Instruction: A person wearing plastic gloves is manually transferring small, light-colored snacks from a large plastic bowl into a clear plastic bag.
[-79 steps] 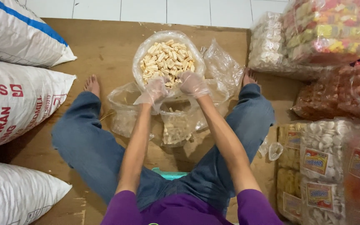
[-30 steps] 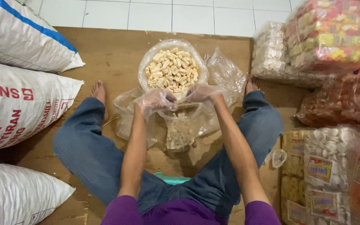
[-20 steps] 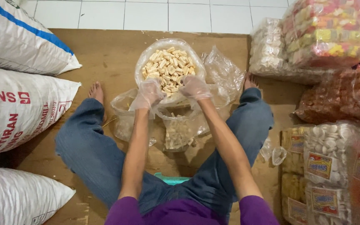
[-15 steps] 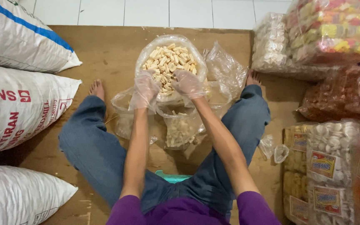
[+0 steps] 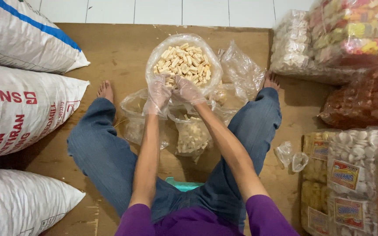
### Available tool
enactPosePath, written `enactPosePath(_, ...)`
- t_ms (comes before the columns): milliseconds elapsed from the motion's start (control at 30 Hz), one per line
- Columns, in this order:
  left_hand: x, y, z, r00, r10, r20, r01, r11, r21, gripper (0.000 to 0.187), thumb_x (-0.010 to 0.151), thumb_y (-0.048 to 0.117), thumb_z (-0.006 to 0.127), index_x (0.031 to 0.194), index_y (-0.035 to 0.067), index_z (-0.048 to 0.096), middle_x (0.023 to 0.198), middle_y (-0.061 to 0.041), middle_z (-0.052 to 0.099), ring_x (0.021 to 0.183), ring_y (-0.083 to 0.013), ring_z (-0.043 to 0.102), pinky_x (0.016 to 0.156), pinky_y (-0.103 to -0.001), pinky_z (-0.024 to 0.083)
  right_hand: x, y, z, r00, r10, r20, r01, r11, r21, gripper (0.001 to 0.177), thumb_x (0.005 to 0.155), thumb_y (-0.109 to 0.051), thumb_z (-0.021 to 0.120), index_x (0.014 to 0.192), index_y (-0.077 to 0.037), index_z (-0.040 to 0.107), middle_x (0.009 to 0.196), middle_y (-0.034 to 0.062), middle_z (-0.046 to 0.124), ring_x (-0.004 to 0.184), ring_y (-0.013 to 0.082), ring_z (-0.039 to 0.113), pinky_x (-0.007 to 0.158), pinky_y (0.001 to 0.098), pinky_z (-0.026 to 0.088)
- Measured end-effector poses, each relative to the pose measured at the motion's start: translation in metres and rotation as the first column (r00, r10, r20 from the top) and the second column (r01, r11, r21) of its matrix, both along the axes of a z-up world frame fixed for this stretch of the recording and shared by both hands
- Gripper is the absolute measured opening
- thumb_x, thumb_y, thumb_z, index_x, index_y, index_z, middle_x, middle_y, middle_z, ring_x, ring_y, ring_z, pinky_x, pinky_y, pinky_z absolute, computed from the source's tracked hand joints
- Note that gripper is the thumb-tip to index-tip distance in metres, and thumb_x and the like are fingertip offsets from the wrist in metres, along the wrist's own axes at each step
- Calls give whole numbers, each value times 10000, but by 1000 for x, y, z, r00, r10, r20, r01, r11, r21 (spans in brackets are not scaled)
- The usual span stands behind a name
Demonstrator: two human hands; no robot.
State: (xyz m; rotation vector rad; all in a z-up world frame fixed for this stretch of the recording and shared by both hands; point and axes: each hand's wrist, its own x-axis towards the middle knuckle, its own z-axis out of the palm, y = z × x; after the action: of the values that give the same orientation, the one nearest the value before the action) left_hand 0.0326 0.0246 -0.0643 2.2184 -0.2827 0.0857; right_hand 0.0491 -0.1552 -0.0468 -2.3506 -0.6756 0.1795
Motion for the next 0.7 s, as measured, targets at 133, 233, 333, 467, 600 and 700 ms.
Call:
enactPosePath(133,-4,-2,8,995,-104,8,103,974,-200,468,873,75,665,1340,82,646,895,-1,669,865,-117,700,792,-217,575,-10,-4,24,1000,-3,-13,5,995,96,391,957,-297,666,1077,48,526,902,375,670,945,554,682,803,638,527)
enactPosePath(233,6,-1,-26,993,-121,7,116,928,-353,486,840,-10,669,1320,58,640,919,-34,673,850,-138,706,740,-209,578,-6,-12,13,991,-58,-123,71,992,104,429,904,-372,715,1064,-13,543,937,311,696,990,522,681,820,618,529)
enactPosePath(333,31,-5,-77,995,-94,-17,69,832,-550,547,745,-148,700,1256,31,627,1037,-136,687,878,-233,718,659,-234,584,15,-18,-31,976,-133,-170,133,991,-11,408,863,-408,724,1076,-88,587,987,239,730,1050,462,689,863,571,550)
enactPosePath(467,20,-18,-40,986,115,124,-78,961,-266,442,704,-74,802,1072,163,740,1028,3,766,909,-128,744,679,-201,580,-6,-24,23,957,-219,-192,201,974,-108,346,848,-312,681,1142,-133,658,1008,192,755,1082,421,701,929,530,557)
enactPosePath(600,-9,-28,42,996,87,-33,-92,976,-198,242,833,93,772,1067,157,764,1028,-97,767,961,-272,747,790,-325,603,-2,-38,17,929,-285,-236,271,958,-91,314,795,-340,683,1099,-263,700,989,63,780,1068,326,727,905,461,589)
enactPosePath(700,-13,-38,32,993,61,-101,-72,991,-116,272,836,181,799,1101,222,754,1054,-44,770,1002,-247,741,827,-333,598,-16,-51,48,952,-203,-230,239,961,141,276,805,-296,752,1066,-207,730,911,110,762,961,336,737,807,462,560)
